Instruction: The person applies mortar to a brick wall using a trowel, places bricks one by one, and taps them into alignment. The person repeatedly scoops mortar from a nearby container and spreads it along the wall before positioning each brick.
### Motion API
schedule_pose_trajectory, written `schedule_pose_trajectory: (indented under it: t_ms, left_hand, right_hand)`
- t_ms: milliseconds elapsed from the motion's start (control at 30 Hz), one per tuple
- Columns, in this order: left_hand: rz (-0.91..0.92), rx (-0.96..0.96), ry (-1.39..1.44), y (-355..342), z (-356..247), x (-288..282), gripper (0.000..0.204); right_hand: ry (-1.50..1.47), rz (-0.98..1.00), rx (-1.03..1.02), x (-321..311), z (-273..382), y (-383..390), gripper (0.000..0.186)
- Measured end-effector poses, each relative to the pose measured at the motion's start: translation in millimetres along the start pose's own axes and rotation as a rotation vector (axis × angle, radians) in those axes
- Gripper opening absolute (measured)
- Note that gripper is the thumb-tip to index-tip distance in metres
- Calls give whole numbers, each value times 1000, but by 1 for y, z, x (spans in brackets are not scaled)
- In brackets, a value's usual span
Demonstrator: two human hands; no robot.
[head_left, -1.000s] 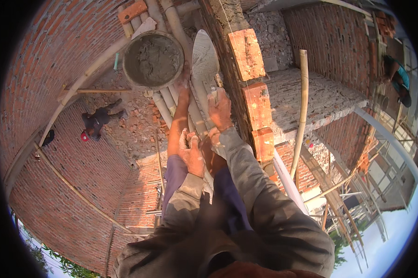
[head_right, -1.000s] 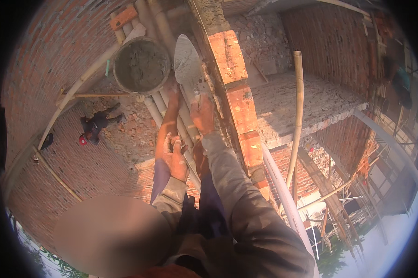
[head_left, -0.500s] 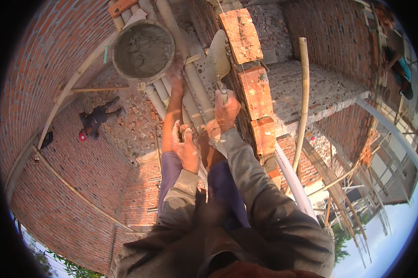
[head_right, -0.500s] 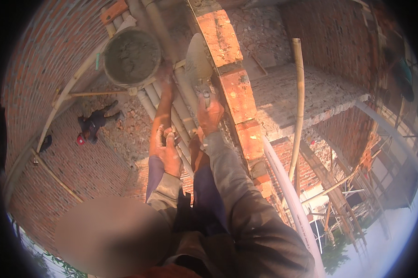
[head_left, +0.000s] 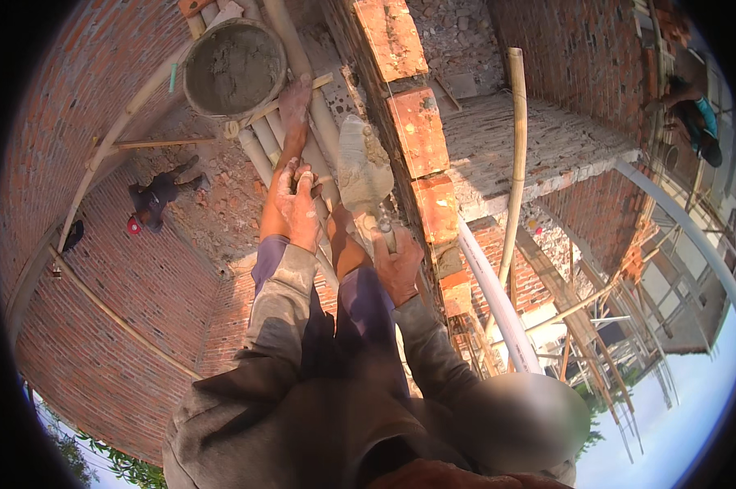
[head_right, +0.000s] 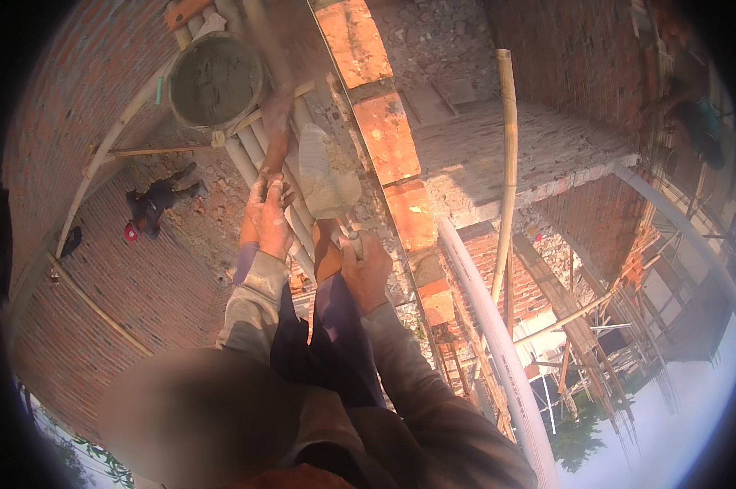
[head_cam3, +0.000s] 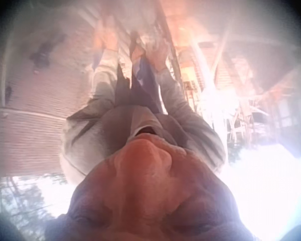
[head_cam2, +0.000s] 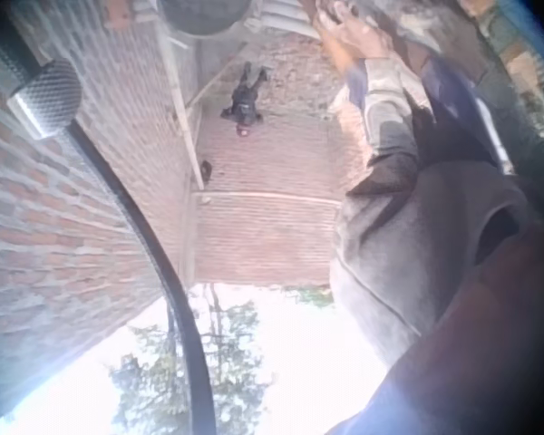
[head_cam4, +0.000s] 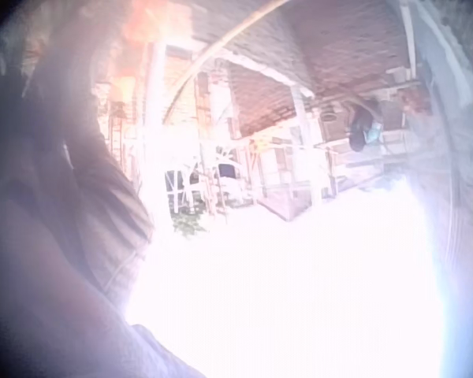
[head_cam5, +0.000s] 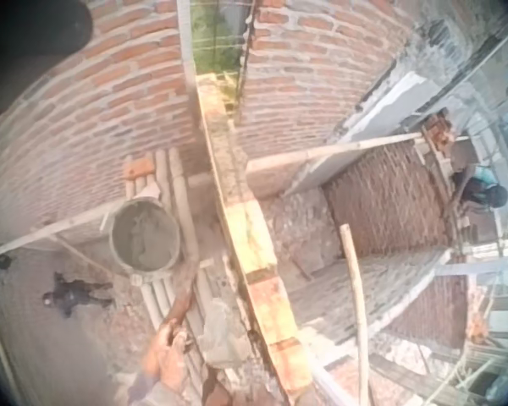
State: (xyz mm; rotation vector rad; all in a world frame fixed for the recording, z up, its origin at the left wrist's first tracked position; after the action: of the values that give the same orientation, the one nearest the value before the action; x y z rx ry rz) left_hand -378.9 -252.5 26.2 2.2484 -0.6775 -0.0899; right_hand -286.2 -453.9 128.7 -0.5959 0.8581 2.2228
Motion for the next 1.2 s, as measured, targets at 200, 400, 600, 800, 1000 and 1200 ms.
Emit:
schedule_pose_trajectory:
  t_ms: [200,400,600,800,1000,1200]
  left_hand:
    - [252,136,114,-101,-108,84,64]
    - [261,254,28,-139,-158,122,50]
    - [0,124,219,-136,-131,51,32]
    - [-375,-184,243,-75,-81,-18,36]
    - [-235,-423,644,-47,38,20,58]
    - [-212,-314,688,-73,12,4,47]
  right_hand:
    - [-65,125,-23,-115,56,-4,24]
    - [-673,389,235,-129,16,-70,37]
    - [-1037,425,170,-158,16,-50,39]
    - [-898,651,307,-104,63,-47,30]
    - [-555,837,316,-37,112,-83,19]
    - [-573,870,347,-19,153,-155,23]
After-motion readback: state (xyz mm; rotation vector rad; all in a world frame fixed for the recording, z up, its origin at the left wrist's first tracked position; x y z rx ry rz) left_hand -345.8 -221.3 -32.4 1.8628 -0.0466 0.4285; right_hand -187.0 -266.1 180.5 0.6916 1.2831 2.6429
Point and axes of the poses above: each hand's wrist, its own y-axis away from the middle knuckle, its own x-axis out of the palm, z = x × y, the point moved 6 cm from there along -y, towards the middle knuckle, and after that the axes turned 14 degrees about z, right-handed, at the moved point
